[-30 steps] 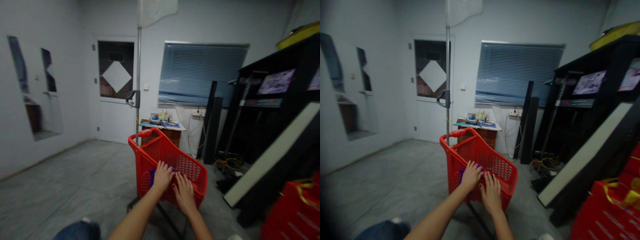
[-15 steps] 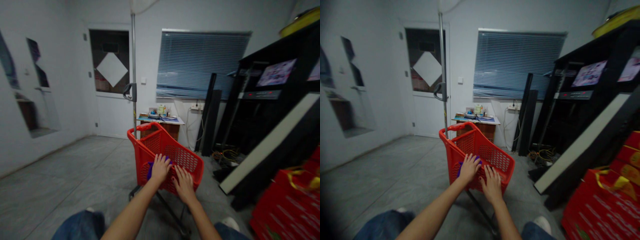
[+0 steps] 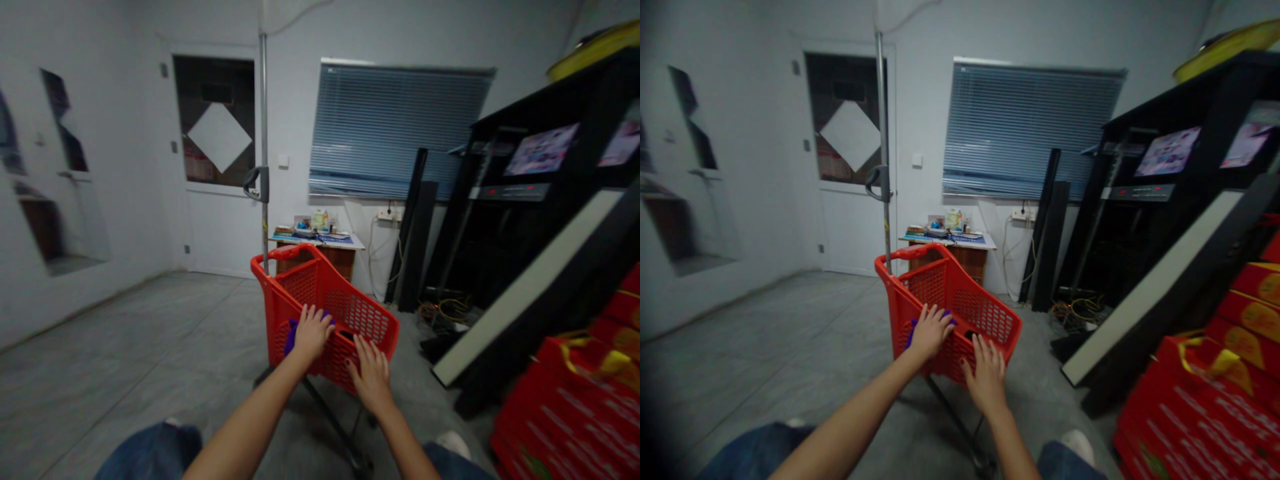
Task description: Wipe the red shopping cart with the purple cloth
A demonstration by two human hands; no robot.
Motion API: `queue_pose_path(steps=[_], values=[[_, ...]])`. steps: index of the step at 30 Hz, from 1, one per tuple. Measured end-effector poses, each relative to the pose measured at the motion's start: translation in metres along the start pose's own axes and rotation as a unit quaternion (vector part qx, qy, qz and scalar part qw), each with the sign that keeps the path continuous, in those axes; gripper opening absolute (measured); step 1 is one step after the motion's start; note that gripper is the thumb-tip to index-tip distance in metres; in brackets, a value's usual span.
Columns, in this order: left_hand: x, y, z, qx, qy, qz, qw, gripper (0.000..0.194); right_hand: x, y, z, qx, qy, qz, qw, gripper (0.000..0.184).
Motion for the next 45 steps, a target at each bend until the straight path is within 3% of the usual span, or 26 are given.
queue_pose_path(steps=[4,12,20,23,27,29,31,37,45], values=[[-0.007,0.011,-0.029,-0.026,0.037,0.009,0.999,0.034,-0.001,0.006,0.008,0.004,-0.024,0.002,1.000,0.063],[0.001,0.001,0.019,-0.014,-0.003,0.005,1.000,0.034,-0.010,0.013,0.000,0.025,-0.035,0.007,0.999,0.063],[-0.017,0.006,-0.016,-0.030,0.080,0.035,0.996,0.031,-0.006,0.021,0.028,0.027,-0.052,0.013,0.998,0.069],[-0.013,0.002,-0.002,-0.032,0.079,0.045,0.995,0.032,-0.008,0.019,0.028,0.023,-0.056,0.015,0.998,0.072],[0.003,-0.004,0.027,-0.015,0.034,0.045,0.998,0.034,-0.009,0.017,0.024,0.023,-0.061,0.008,0.998,0.070],[0.007,-0.004,0.030,-0.002,0.015,0.045,0.999,0.035,-0.008,0.020,0.022,0.025,-0.063,-0.001,0.998,0.071],[0.005,-0.003,0.022,0.001,0.018,0.052,0.998,0.034,-0.006,0.025,0.020,0.029,-0.066,-0.016,0.997,0.072],[-0.013,0.006,-0.015,-0.027,0.108,0.050,0.993,0.033,-0.004,0.039,0.012,0.041,-0.081,-0.042,0.995,0.073],[0.004,-0.002,0.031,-0.022,0.034,0.053,0.998,0.036,-0.003,0.037,0.021,0.040,-0.082,-0.038,0.995,0.073]])
Point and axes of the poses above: each hand's wrist, its own x-axis towards the middle knuckle, its own y-axis out of the palm, z = x × y, the point moved 1 cm from there along x, towards the middle knuckle, and after that the axes turned 9 degrees about z, right-handed, at the moved point
